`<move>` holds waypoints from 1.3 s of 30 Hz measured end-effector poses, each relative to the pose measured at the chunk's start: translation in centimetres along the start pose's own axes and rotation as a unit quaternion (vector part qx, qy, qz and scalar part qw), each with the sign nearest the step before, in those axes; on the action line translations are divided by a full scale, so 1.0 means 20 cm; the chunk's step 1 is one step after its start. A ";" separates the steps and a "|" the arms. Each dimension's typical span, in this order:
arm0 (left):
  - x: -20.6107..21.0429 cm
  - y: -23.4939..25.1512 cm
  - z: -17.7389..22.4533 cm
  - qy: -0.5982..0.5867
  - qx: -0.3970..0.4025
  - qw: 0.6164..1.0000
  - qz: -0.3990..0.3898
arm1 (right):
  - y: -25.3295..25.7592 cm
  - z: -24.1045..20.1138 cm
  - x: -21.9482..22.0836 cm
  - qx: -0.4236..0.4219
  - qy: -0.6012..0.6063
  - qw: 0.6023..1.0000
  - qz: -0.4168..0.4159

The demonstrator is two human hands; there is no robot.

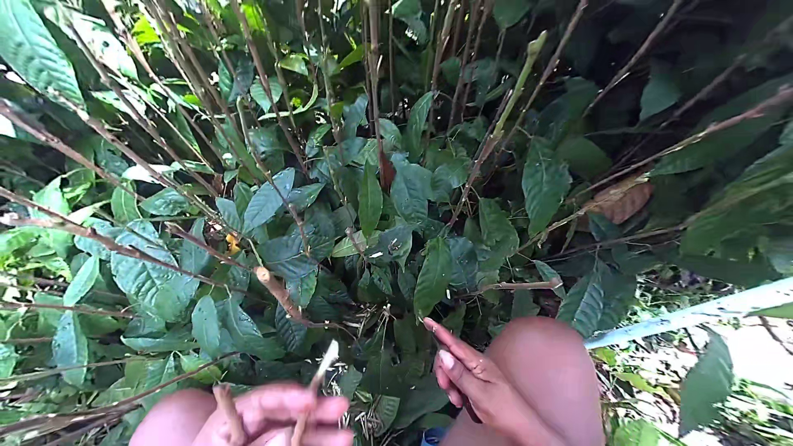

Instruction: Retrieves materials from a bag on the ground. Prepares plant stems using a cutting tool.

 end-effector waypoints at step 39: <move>0.02 0.26 -0.15 0.502 0.209 0.800 0.253 | -0.04 0.05 -0.06 0.009 0.151 0.987 0.057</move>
Point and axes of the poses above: each hand's wrist, its own y-axis towards the middle knuckle, its own x-axis out of the palm, z = x × y, the point moved 4 cm from there along y, towards the middle knuckle, and after that the axes turned 4 degrees about y, right-handed, at the moved point
